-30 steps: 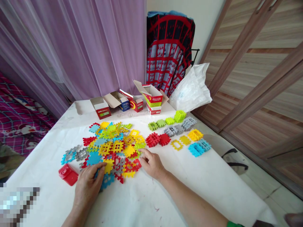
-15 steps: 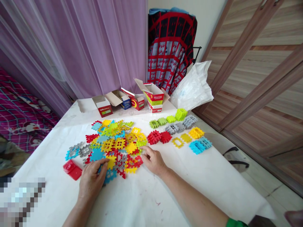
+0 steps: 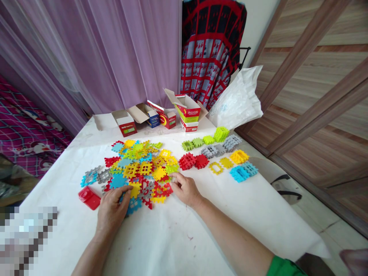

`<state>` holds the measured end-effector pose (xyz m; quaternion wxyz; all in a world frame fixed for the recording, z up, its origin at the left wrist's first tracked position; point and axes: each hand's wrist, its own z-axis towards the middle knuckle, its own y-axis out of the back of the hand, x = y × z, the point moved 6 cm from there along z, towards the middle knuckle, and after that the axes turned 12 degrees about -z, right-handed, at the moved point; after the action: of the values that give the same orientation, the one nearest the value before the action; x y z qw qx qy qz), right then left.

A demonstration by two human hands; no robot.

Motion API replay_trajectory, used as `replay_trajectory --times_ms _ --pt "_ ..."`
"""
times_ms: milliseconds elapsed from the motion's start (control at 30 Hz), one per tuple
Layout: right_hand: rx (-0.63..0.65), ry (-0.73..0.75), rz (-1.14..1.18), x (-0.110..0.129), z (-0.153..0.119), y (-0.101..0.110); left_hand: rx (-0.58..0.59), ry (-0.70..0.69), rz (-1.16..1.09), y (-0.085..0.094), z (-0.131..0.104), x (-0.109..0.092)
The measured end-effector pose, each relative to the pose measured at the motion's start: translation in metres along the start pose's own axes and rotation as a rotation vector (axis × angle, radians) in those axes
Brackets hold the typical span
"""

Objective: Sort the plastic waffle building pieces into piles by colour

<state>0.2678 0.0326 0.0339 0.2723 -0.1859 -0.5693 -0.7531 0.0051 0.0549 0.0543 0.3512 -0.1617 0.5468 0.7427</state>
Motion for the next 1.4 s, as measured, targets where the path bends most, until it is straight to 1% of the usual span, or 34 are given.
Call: replay_trajectory --times_ms 167,400,600,867,1033,1233,1400 --pt "0.020 -0.010 -0.031 0.0007 0.0000 -0.0005 0.006 0.021 0.013 0.0013 -0.0001 -0.0005" --pt "0.031 -0.029 -0.022 0.0013 0.0003 -0.0002 0.010 0.049 0.015 0.0001 0.0003 0.0045" --pt "0.027 -0.020 -0.031 0.0010 0.0000 -0.0005 0.022 0.027 -0.002 0.0002 -0.0004 0.0036" --pt "0.022 -0.021 -0.021 0.0016 0.0002 0.0006 -0.011 0.044 0.003 -0.0005 -0.0008 0.0020" --pt "0.025 -0.020 -0.023 0.0018 0.0008 0.0002 0.012 0.031 0.012 0.0001 0.0001 0.0008" --pt "0.022 -0.017 -0.017 0.0015 0.0002 0.0008 -0.002 0.000 -0.003 0.0009 -0.0012 0.0013" --pt "0.015 -0.001 -0.014 0.0009 -0.0005 0.0006 0.015 0.010 -0.010 0.0003 -0.0025 -0.0008"
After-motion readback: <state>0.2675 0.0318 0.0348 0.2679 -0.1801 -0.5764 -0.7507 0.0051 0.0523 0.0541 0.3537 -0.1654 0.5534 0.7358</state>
